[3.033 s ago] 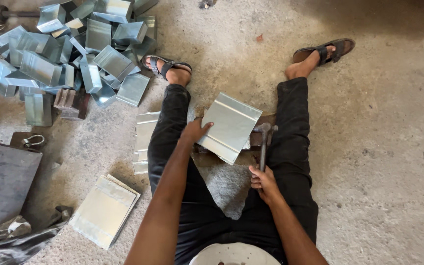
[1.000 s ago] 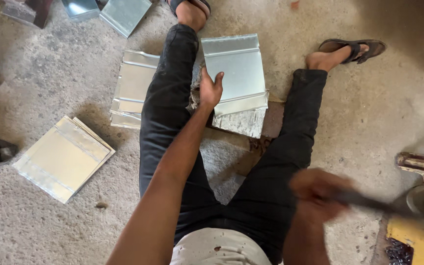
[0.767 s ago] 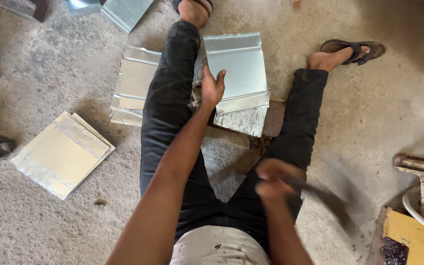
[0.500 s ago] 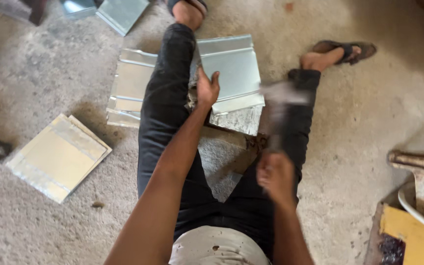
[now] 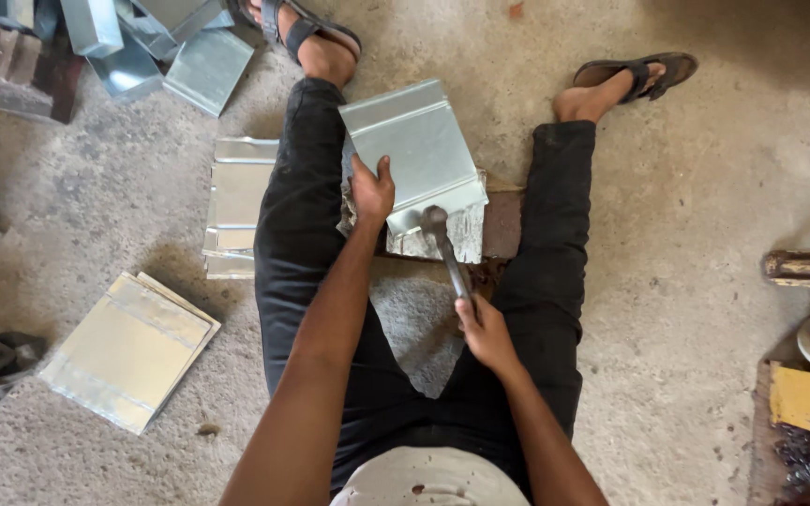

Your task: The person sits on the floor and repeatedly hammers a rectangular metal sheet placed on a wooden block. They adjust the sheet's position and flip it over to work on different edges and surfaces.

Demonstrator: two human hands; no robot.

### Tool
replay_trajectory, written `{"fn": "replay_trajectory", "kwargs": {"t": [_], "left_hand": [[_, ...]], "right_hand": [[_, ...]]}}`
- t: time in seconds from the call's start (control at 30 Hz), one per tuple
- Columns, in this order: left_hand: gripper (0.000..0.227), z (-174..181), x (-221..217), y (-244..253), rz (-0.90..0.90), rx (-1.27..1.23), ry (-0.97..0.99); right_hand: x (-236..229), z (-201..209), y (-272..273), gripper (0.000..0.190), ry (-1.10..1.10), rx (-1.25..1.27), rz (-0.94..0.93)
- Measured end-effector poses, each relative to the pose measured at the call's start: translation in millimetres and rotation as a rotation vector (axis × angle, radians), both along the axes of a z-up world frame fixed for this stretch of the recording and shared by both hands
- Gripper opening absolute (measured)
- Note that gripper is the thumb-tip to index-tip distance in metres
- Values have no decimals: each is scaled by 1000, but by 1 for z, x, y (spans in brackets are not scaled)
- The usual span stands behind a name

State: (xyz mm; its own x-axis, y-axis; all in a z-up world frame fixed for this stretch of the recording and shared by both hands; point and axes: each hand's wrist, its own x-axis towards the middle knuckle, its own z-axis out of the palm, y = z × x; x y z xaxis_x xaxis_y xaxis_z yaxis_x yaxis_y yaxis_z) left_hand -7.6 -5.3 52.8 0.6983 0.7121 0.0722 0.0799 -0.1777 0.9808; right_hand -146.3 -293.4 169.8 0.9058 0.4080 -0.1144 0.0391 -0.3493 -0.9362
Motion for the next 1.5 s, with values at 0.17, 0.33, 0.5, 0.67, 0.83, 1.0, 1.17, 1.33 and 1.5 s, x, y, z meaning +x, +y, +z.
{"fn": "replay_trajectory", "kwargs": {"t": [0.17,0.33,0.5,0.67,0.83,1.0,1.17,1.33,1.5], "left_hand": [[51,-10,0,1,-28,-1,10],[43,-26,-2,2,-3,49,-29],[44,-30,3,4,9,20,-8],[49,-21,2,4,9,17,-4],[47,-15,-2,2,-23,-20,-25],[48,-9,-5,-1,-16,1,-49],[41,-1,-5,1,-51,-59,-45],[39,-8,1,3,-59,-66,-14],[49,-22,-16,-6,-46,39,2]], "right_hand": [[7,68,-2,34,365,223,-3],[15,96,0,42,165,480,-3],[-14,15,-9,43,343,313,-135],[-38,-14,-17,43,385,-50,-159],[0,62,-45,41,279,128,-113],[16,156,-73,56,-494,623,-314],[40,95,-29,49,-961,592,-471],[1,20,-9,33,64,-26,-86],[10,93,-41,40,289,340,-213]]}}
